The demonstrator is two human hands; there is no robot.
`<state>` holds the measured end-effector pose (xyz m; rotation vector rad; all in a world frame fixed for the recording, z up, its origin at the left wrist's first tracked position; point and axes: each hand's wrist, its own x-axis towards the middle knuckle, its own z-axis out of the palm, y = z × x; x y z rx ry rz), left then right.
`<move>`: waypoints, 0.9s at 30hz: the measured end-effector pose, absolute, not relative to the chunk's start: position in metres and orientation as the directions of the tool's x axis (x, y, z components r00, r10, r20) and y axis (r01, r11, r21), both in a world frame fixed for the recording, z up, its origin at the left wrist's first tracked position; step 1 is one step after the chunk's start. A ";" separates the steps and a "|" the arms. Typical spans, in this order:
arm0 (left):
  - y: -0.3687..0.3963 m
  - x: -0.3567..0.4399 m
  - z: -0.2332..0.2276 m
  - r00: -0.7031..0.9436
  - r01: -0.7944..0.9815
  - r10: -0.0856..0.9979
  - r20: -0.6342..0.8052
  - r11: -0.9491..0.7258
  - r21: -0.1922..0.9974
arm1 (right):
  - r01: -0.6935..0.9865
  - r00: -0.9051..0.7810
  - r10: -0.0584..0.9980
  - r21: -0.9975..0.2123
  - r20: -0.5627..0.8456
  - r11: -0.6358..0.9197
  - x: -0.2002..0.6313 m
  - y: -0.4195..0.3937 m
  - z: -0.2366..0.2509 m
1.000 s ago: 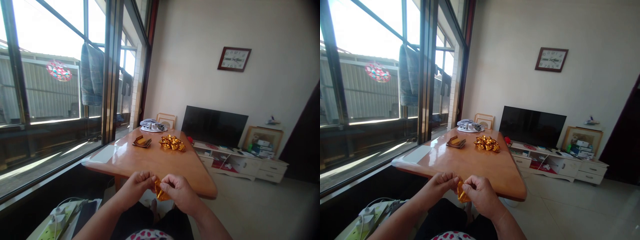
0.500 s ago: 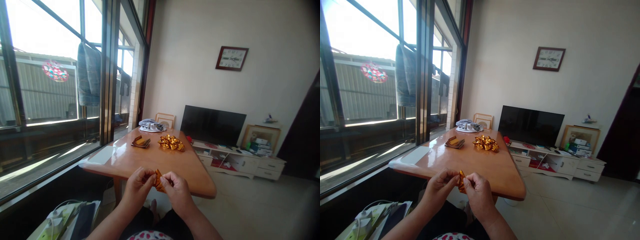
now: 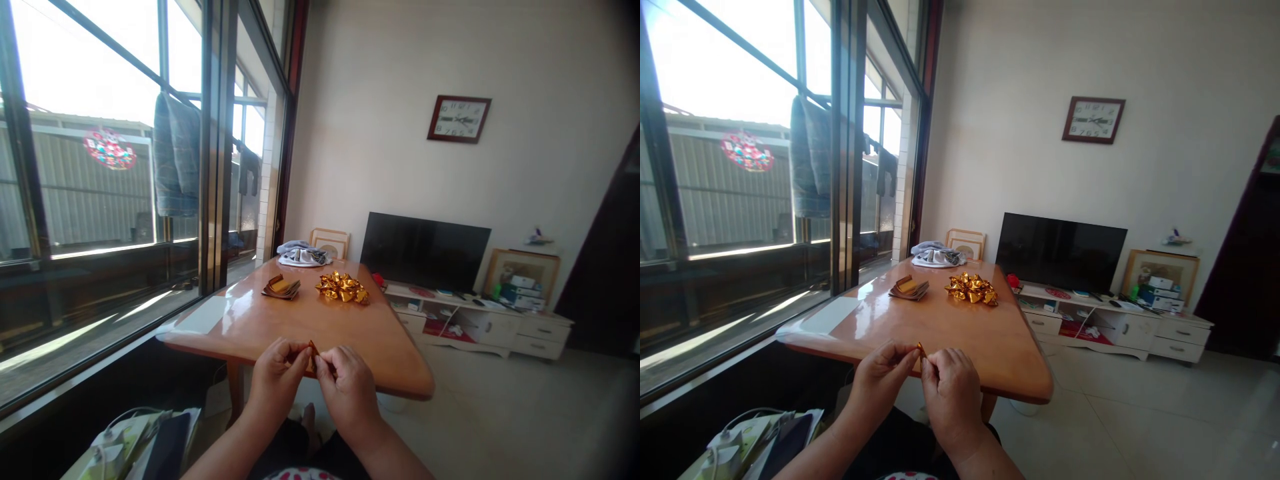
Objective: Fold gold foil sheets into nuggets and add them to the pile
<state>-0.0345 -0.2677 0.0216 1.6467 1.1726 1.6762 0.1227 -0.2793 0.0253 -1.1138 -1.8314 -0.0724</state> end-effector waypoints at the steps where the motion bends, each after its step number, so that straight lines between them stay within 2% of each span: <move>1: -0.267 -0.034 0.021 -0.144 0.222 0.837 0.527 -0.492 0.842 | 0.731 -0.133 0.645 -0.365 0.753 0.577 0.122 -0.279 0.024; 3: -0.265 -0.033 0.021 -0.156 0.209 0.848 0.507 -0.473 0.856 | 0.759 -0.145 0.626 -0.320 0.767 0.567 0.120 -0.278 0.022; 6: -0.265 -0.030 0.023 -0.127 0.080 0.897 0.424 -0.416 0.906 | 0.771 -0.160 0.618 -0.294 0.770 0.566 0.119 -0.280 0.021; 10: -0.270 -0.027 0.030 -0.039 -0.110 0.946 0.322 -0.325 0.939 | 0.740 -0.151 0.639 -0.343 0.754 0.579 0.120 -0.283 0.023; 14: -0.275 -0.027 0.036 0.019 -0.200 0.955 0.296 -0.286 0.937 | 0.678 -0.166 0.660 -0.402 0.732 0.616 0.124 -0.283 0.022; 18: -0.274 -0.029 0.033 0.105 -0.302 0.963 0.247 -0.206 0.931 | 0.591 -0.138 0.704 -0.512 0.697 0.623 0.125 -0.284 0.021; 22: -0.272 -0.029 0.027 0.139 -0.391 0.964 0.228 -0.158 0.907 | 0.447 -0.100 0.792 -0.684 0.602 0.576 0.127 -0.286 0.023; 27: -0.272 -0.028 0.024 0.140 -0.391 0.965 0.222 -0.152 0.908 | 0.216 -0.085 0.884 -0.858 0.460 0.467 0.131 -0.286 0.024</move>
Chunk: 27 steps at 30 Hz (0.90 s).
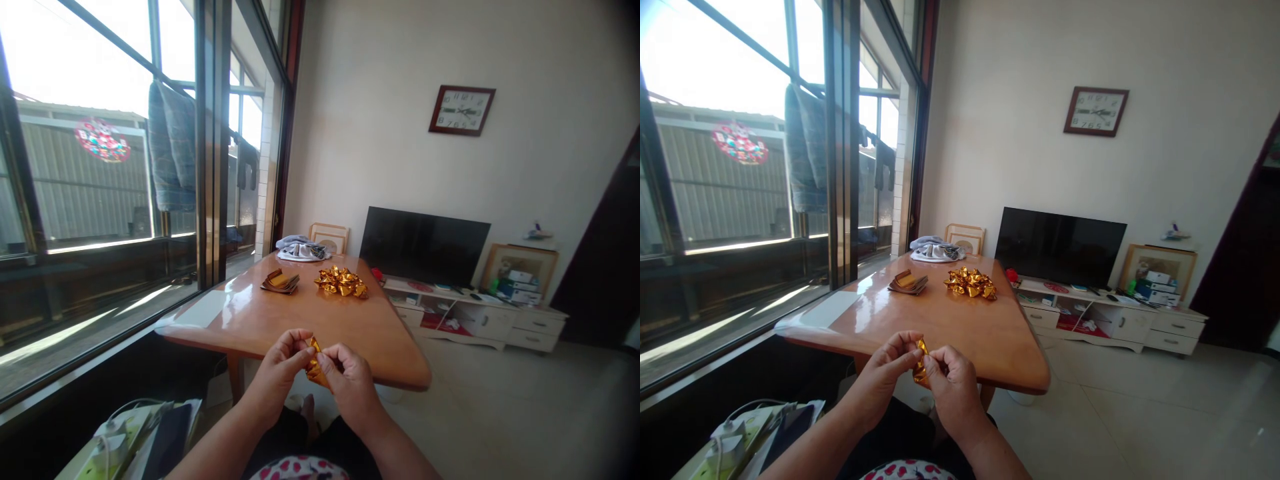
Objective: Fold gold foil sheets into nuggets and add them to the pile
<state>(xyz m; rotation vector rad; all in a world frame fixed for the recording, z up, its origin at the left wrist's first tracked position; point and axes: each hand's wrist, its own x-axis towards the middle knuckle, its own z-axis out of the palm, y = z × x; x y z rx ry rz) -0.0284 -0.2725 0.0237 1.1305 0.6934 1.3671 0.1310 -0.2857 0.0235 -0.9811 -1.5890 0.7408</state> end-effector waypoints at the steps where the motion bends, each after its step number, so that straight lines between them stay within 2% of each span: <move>1: -0.273 -0.029 0.023 0.160 -0.382 0.963 0.216 -0.141 0.913 | 0.168 -0.090 0.898 -0.883 0.430 0.439 0.132 -0.285 0.022; 6: -0.277 -0.032 0.025 0.238 -0.361 0.950 0.204 -0.108 0.926 | -0.056 -0.159 0.937 -0.950 0.311 0.306 0.134 -0.280 0.014; 12: -0.276 -0.035 0.028 0.205 -0.314 0.956 0.212 -0.141 0.939 | -0.189 -0.210 0.939 -0.954 0.271 0.233 0.134 -0.282 0.014; 27: -0.276 -0.033 0.024 0.142 -0.221 0.964 0.226 -0.192 0.956 | -0.109 -0.213 0.947 -0.969 0.239 0.220 0.134 -0.279 0.011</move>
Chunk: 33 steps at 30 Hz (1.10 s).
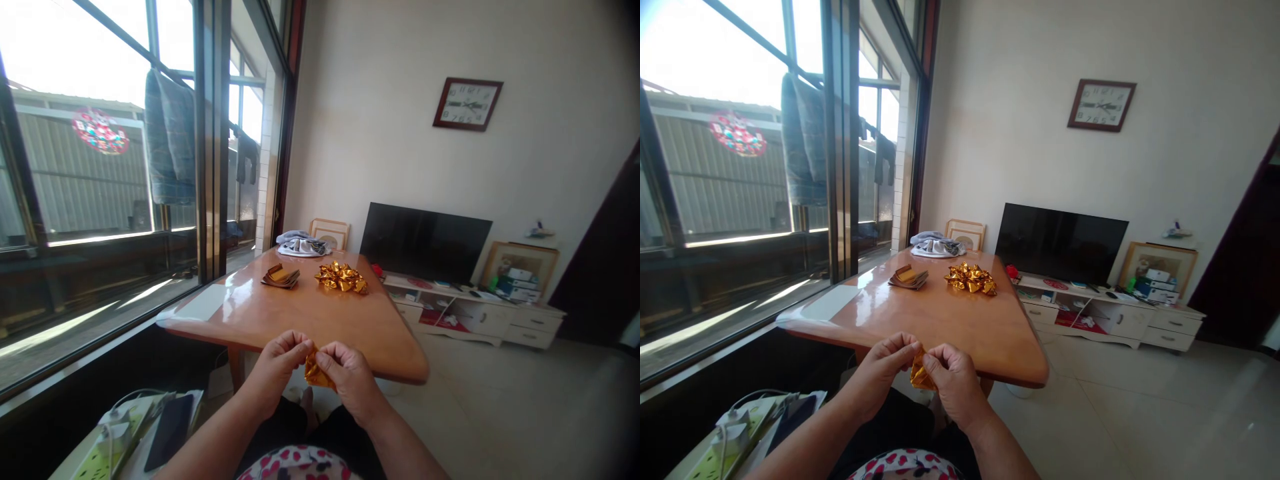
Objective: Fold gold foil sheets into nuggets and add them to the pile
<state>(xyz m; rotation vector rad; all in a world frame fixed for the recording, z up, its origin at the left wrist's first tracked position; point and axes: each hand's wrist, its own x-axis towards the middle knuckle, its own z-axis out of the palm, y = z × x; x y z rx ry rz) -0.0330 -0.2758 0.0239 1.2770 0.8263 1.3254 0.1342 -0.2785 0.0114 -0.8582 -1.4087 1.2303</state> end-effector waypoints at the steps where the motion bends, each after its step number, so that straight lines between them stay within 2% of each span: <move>1: -0.276 -0.032 0.023 0.133 -0.221 0.964 0.232 -0.199 0.955 | -0.098 -0.210 0.946 -0.968 0.246 0.230 0.134 -0.279 0.012; 9: -0.269 -0.036 0.017 -0.004 -0.291 0.963 0.268 -0.257 0.921 | 0.021 -0.164 0.949 -0.961 0.270 0.277 0.141 -0.278 0.018; 16: -0.271 -0.040 0.020 0.020 -0.184 0.974 0.225 -0.217 0.959 | 0.154 -0.203 0.935 -0.934 0.289 0.323 0.154 -0.270 0.018; 18: -0.270 -0.042 0.021 0.027 -0.119 0.968 0.249 -0.244 0.962 | 0.230 -0.212 0.931 -0.910 0.298 0.344 0.158 -0.268 0.020; 20: -0.268 -0.044 0.022 0.051 0.019 0.946 0.320 -0.321 0.947 | 0.289 -0.233 0.924 -0.886 0.303 0.363 0.161 -0.268 0.023; 23: -0.265 -0.048 0.026 0.193 0.253 0.882 0.430 -0.468 0.847 | 0.323 -0.282 0.912 -0.866 0.298 0.383 0.162 -0.270 0.029; 25: -0.264 -0.049 0.028 0.286 0.305 0.850 0.441 -0.518 0.799 | 0.333 -0.294 0.909 -0.860 0.296 0.388 0.161 -0.271 0.031; 33: -0.263 -0.050 0.029 0.304 0.161 0.885 0.352 -0.412 0.897 | 0.190 -0.231 0.929 -0.923 0.290 0.335 0.170 -0.268 0.032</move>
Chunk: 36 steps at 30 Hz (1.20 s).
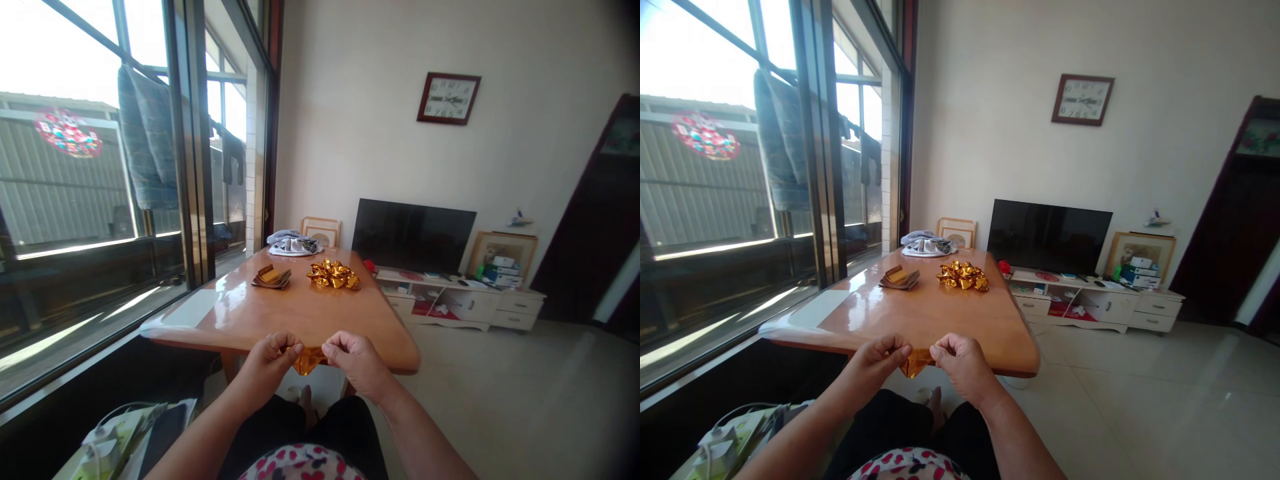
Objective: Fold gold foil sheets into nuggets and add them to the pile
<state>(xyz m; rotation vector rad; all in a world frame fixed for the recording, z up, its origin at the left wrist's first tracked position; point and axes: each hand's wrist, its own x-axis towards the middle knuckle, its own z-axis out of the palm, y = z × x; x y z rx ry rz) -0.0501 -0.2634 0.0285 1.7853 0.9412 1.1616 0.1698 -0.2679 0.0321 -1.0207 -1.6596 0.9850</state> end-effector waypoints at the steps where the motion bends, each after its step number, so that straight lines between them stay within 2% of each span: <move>1: -0.264 -0.050 0.030 0.304 0.166 0.888 0.345 -0.406 0.899 | 0.207 -0.238 0.927 -0.917 0.290 0.340 0.171 -0.268 0.032; 8: -0.275 -0.046 0.047 0.264 0.199 0.886 0.381 -0.437 0.877 | 0.343 -0.274 0.906 -0.848 0.321 0.404 0.170 -0.274 0.042; 13: -0.274 -0.039 0.042 0.335 0.161 0.899 0.282 -0.350 0.923 | 0.293 -0.265 0.903 -0.863 0.340 0.411 0.165 -0.275 0.048; 17: -0.272 -0.035 0.038 0.275 0.071 0.928 0.251 -0.279 0.958 | 0.197 -0.067 0.893 -0.872 0.445 0.449 0.163 -0.274 0.045; 20: -0.273 -0.034 0.039 0.200 0.028 0.943 0.264 -0.275 0.961 | 0.243 0.091 0.841 -0.831 0.534 0.501 0.159 -0.278 0.041; 24: -0.276 -0.031 0.041 0.111 0.072 0.942 0.318 -0.327 0.942 | 0.342 0.117 0.772 -0.756 0.624 0.559 0.148 -0.286 0.038; 29: -0.275 -0.029 0.035 0.057 0.117 0.920 0.389 -0.393 0.912 | 0.366 0.106 0.769 -0.744 0.630 0.559 0.137 -0.288 0.035; 36: -0.278 -0.026 0.039 0.029 0.356 0.837 0.547 -0.520 0.777 | 0.385 0.125 0.770 -0.746 0.626 0.544 0.134 -0.286 0.034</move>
